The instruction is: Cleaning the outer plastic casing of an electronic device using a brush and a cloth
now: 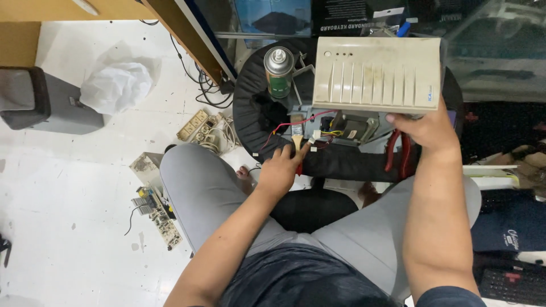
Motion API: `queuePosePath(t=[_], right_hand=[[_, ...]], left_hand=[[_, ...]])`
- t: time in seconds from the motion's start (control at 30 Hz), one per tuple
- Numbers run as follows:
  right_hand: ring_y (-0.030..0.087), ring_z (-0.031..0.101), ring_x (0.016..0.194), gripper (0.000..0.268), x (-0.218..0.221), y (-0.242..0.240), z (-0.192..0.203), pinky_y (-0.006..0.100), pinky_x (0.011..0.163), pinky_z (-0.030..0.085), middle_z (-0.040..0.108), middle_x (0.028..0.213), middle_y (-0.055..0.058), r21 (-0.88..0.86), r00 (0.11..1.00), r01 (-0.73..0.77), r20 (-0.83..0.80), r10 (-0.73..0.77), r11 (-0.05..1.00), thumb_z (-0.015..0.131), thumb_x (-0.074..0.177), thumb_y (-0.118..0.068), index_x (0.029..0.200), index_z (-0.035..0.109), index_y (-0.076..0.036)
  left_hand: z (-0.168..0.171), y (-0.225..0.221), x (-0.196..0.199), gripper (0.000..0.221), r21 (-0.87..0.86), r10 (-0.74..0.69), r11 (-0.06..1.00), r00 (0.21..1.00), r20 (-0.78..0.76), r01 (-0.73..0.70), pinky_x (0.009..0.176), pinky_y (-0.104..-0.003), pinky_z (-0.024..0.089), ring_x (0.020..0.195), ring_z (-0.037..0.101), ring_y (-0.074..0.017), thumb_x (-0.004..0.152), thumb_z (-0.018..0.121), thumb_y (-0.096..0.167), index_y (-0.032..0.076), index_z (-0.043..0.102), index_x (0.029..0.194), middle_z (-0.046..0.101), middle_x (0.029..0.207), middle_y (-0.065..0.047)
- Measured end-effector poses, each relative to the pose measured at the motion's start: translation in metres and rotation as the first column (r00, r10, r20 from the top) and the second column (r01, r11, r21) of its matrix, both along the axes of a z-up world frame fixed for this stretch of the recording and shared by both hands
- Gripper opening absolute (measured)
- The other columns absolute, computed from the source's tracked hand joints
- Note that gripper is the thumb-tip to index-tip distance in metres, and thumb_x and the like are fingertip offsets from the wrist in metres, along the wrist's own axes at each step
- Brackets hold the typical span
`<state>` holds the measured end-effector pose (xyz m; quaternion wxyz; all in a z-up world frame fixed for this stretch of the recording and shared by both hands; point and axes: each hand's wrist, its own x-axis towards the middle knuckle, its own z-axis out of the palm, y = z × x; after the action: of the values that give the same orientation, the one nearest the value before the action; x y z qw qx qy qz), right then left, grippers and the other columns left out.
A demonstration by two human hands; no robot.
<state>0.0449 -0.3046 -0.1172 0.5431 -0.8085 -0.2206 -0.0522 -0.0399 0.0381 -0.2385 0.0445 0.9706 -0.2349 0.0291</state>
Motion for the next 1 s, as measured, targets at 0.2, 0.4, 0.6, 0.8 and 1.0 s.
queuePosePath(t=[0.2,0.4,0.6,0.8,1.0], right_hand=[[0.032,0.039,0.147,0.084,0.001,0.006,0.009,0.048,0.127,0.031,0.042,0.153,0.020,0.023,0.997,-0.065,0.038,0.064,0.998,0.075,0.086,-0.005,0.155,0.028,0.000],[0.030,0.030,0.145,0.131,0.016,0.012,0.007,0.057,0.123,0.021,0.033,0.160,0.024,0.129,0.988,0.051,0.138,-0.069,0.990,0.095,0.061,-0.033,0.161,0.016,-0.003],[0.029,0.036,0.140,0.133,0.005,0.023,0.027,0.057,0.121,0.025,0.039,0.151,0.020,0.167,0.998,0.034,0.042,-0.041,0.985,0.085,0.061,-0.065,0.157,0.018,-0.004],[0.038,0.041,0.140,0.136,0.007,0.024,0.035,0.059,0.117,0.032,0.040,0.151,0.025,0.260,0.995,0.005,0.091,-0.030,0.966,0.075,0.061,-0.075,0.159,0.012,-0.005],[0.037,0.040,0.143,0.136,0.001,0.037,0.045,0.058,0.119,0.032,0.037,0.155,0.024,0.286,0.988,0.021,0.139,-0.064,0.958,0.074,0.062,-0.074,0.161,0.009,-0.007]], left_hand=[[0.034,0.027,0.064,0.021,-0.441,0.306,0.843,0.949,-0.080,-0.309,0.059,-0.048,0.056,0.082,0.069,-0.0319,0.089,0.056,0.010,0.011,0.065,0.108,0.070,0.093,-0.009],[0.017,0.051,0.127,0.032,0.108,0.228,0.969,0.972,-0.060,-0.221,0.093,-0.045,0.051,0.134,0.049,-0.0320,0.088,0.072,0.027,0.025,0.075,0.120,0.052,0.148,-0.005],[0.084,0.084,0.084,0.010,-0.541,0.394,0.759,0.917,-0.059,-0.361,0.087,-0.054,0.052,0.110,0.064,-0.0448,0.087,0.067,0.009,0.002,0.064,0.094,0.069,0.117,-0.024],[0.151,0.084,0.076,0.003,-0.942,0.459,0.053,0.846,-0.271,-0.330,0.061,-0.024,0.043,0.069,0.050,-0.0130,0.092,0.054,0.012,0.013,0.051,0.092,0.047,0.073,0.000],[0.288,-0.025,0.084,0.039,-0.758,0.083,0.645,0.977,0.195,0.096,0.084,-0.041,0.050,0.091,0.060,-0.0348,0.094,0.055,-0.003,0.005,0.066,0.131,0.058,0.098,-0.014]])
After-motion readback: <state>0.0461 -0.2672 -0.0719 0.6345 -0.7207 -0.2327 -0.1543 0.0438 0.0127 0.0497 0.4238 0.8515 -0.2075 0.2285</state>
